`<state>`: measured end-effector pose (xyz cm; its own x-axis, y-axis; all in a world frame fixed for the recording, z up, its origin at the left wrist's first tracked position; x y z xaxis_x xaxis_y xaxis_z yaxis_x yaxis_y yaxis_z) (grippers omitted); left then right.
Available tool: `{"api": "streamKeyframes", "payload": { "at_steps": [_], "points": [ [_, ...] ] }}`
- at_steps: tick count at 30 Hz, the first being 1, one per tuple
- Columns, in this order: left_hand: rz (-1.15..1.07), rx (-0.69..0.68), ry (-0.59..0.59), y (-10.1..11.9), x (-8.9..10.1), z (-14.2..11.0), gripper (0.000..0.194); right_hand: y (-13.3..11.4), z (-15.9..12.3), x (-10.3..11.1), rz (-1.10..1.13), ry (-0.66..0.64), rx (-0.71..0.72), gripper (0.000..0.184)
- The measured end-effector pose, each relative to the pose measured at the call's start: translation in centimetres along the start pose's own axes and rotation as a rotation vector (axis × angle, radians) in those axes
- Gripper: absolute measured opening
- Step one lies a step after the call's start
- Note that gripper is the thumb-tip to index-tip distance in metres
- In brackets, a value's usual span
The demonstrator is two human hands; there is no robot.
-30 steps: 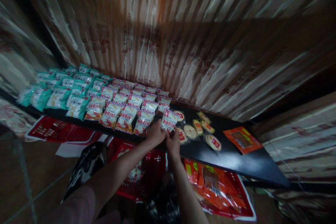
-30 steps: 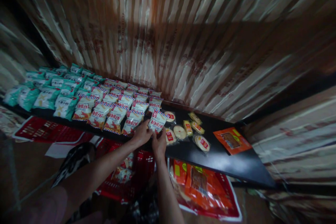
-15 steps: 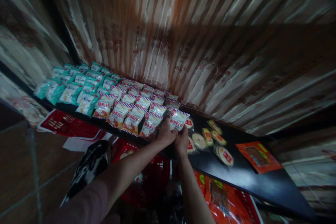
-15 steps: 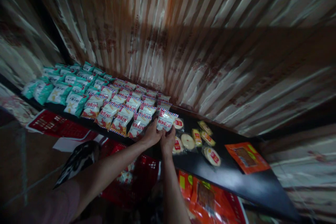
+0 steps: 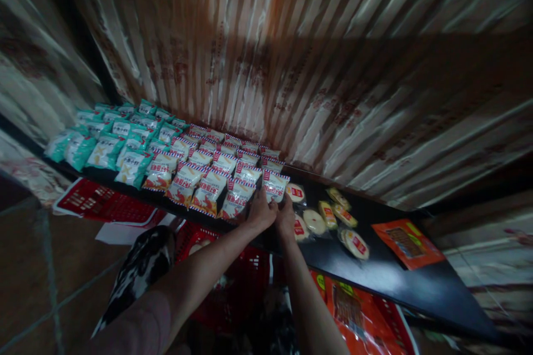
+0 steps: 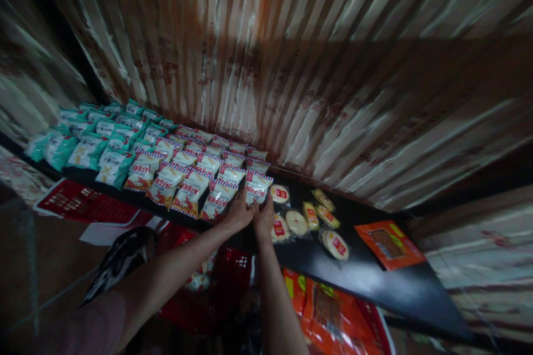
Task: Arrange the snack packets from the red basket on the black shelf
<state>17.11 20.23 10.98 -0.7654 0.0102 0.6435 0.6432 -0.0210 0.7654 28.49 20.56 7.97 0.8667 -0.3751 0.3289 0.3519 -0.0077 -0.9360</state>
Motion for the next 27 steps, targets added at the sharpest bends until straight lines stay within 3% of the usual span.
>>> {"api": "streamKeyframes", "payload": {
  "at_steps": [6, 11, 21, 27],
  "points": [
    [0.065, 0.027, -0.051, 0.1, -0.1, 0.1, 0.063, 0.8, -0.1, -0.1, -0.005, 0.036, 0.026, 0.063],
    [0.066, 0.041, -0.044, -0.2, 0.0, 0.1, 0.062, 1.0, 0.2, -0.6, 0.014, -0.015, 0.060, 0.060],
    [0.094, 0.036, -0.040, 0.1, 0.5, -0.2, 0.060, 1.1, 0.5, -0.7, 0.072, 0.023, 0.140, 0.057],
    [0.131, 0.042, -0.084, 0.1, 0.3, 0.3, 0.057, 1.1, 0.5, -0.4, 0.050, 0.056, 0.110, 0.057]
  ]
}}
Point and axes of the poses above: each hand's wrist, its own z-axis towards the middle knuckle, its own x-axis out of the back of the hand, y = z × x, the point moved 3 cm from there along z, towards the middle knuckle, and after that the axes turned 15 degrees about z, right-handed, at the moved point
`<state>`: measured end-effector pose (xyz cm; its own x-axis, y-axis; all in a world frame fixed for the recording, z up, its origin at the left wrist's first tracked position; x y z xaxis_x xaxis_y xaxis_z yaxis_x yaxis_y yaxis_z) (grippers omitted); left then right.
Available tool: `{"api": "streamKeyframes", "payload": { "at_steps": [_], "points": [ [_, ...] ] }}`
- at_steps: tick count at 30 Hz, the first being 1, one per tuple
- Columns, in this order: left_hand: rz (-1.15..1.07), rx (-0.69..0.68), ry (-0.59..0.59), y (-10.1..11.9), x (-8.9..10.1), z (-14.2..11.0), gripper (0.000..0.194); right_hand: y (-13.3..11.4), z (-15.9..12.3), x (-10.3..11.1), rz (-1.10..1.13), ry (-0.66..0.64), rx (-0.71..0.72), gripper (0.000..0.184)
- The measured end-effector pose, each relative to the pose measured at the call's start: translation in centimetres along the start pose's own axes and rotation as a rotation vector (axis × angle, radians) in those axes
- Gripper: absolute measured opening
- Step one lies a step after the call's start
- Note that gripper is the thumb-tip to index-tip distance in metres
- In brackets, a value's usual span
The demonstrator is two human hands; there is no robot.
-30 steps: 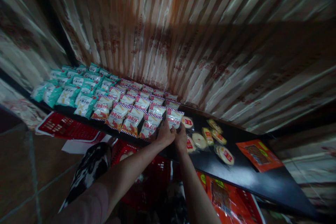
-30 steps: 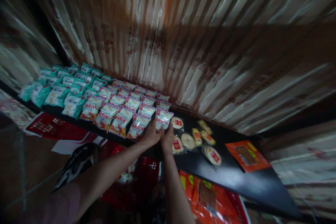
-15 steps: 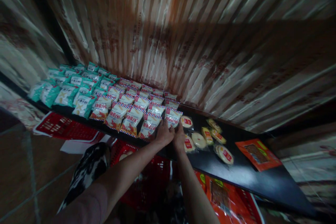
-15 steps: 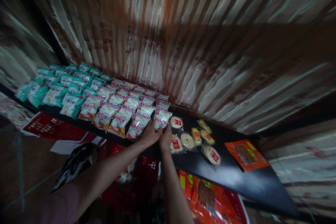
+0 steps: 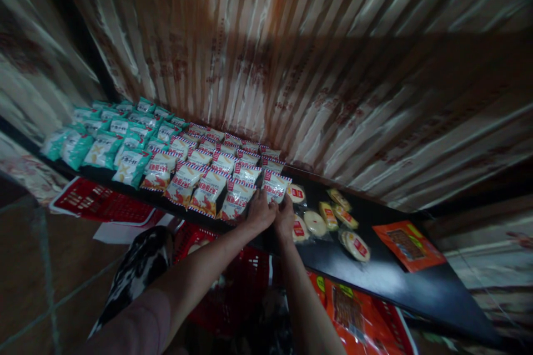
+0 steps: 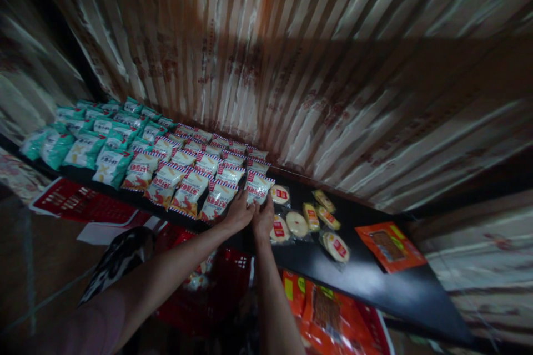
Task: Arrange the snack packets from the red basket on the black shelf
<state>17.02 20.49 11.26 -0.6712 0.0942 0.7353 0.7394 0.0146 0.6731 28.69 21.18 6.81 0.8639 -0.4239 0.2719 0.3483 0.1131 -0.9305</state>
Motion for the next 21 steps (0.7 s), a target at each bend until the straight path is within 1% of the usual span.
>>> {"api": "streamKeyframes", "payload": {
  "at_steps": [7, 12, 17, 21],
  "points": [
    [-0.049, 0.023, 0.061, -0.5, -0.3, 0.1, 0.060, -1.0, 0.3, -0.5, -0.073, -0.054, -0.052, 0.054],
    [-0.051, 0.046, 0.051, -0.4, -0.5, -0.2, 0.058, -1.2, 0.5, -0.7, -0.081, -0.099, -0.045, 0.055],
    [-0.051, 0.029, 0.028, -0.4, -1.1, -0.8, 0.057, -1.1, 0.7, -0.1, -0.174, -0.054, -0.006, 0.054],
    [-0.032, 0.021, 0.033, -0.7, -1.8, -1.1, 0.056, -1.0, 0.9, 0.2, -0.174, -0.036, 0.020, 0.057]
  ]
}}
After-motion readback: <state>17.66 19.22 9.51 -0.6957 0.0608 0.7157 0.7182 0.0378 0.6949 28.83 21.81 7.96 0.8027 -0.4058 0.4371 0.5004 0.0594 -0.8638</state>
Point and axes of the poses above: each hand's wrist, its own z-axis towards the middle knuckle, its own x-axis out of the back of the hand, y = z × x, the point moved 3 cm from there along z, towards the middle knuckle, and after that the axes turned 15 degrees about z, right-handed, at the moved point
